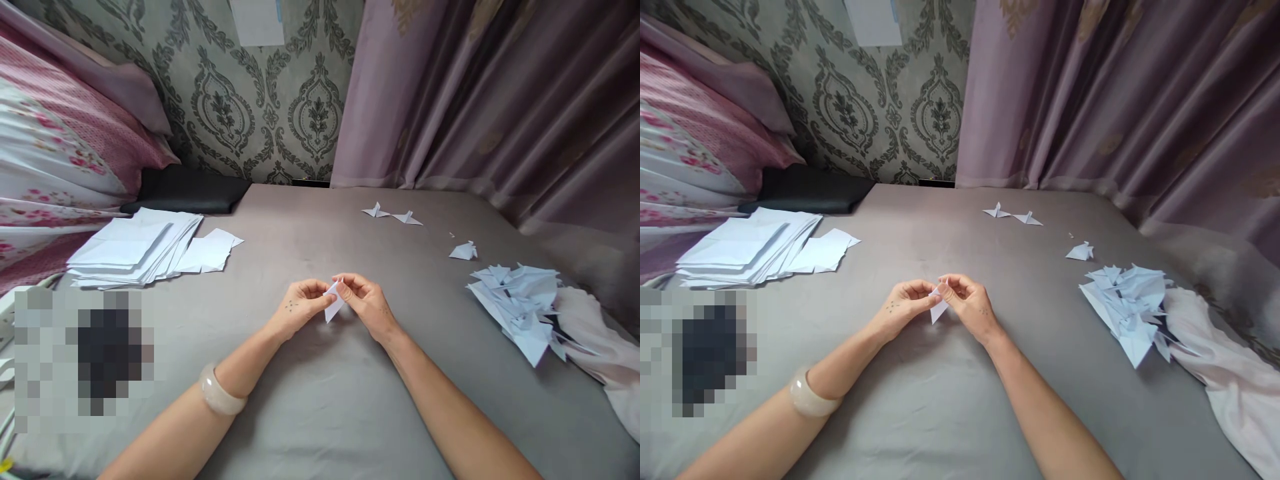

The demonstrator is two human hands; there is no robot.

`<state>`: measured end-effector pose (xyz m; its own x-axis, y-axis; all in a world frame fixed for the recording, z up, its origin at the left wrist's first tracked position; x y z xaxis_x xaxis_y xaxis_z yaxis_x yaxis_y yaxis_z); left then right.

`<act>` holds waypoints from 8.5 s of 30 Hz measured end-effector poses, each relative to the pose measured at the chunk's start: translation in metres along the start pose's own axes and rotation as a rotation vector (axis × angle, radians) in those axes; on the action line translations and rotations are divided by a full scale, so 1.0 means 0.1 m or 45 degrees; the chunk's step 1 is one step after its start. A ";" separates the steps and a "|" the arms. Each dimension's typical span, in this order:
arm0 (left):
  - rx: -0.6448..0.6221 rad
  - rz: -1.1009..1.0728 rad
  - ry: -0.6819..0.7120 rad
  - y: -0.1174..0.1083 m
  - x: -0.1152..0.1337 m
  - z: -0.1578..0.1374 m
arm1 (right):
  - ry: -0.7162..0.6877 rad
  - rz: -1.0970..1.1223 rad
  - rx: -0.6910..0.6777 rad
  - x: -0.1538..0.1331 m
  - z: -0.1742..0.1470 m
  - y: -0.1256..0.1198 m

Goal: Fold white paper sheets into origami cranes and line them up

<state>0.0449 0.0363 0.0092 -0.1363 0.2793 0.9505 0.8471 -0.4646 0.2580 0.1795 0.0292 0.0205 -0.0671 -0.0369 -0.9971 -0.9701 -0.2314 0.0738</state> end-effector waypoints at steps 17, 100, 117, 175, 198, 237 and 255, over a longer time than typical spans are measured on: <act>0.163 -0.150 -0.055 -0.15 -0.07 0.04 | 0.296 -0.011 0.047 0.10 -0.01 -0.04; 0.149 1.072 0.096 -0.23 0.02 0.11 | 0.202 -1.101 0.072 0.12 0.09 -0.08; 0.016 1.416 0.376 -0.10 0.02 0.04 | 0.219 -0.950 0.109 0.14 0.09 -0.15; 0.238 1.132 0.153 -0.17 0.02 0.02 | 0.132 -0.917 -0.023 0.16 0.07 -0.17; 0.126 0.098 0.221 -0.09 0.06 0.01 | 0.440 0.593 -0.026 0.18 0.01 0.05; -0.021 1.606 0.328 -0.14 0.12 -0.08 | -0.047 -1.255 -0.142 0.01 -0.08 -0.02; 0.057 1.274 0.104 -0.22 0.10 0.02 | 0.099 -1.010 0.027 0.14 0.05 -0.08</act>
<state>0.0262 0.0509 0.0123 0.6154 -0.2815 0.7362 0.6099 -0.4216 -0.6710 0.1854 0.0356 0.0058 0.6612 0.0636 -0.7475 -0.7257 -0.1985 -0.6588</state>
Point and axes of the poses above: each hand's wrist, its own z-axis towards the middle knuckle, its own y-axis out of the palm, x = y × z, the point moved 5 cm from there along z, towards the middle knuckle, and after that the axes turned 9 degrees about -x, right-handed, at the moved point
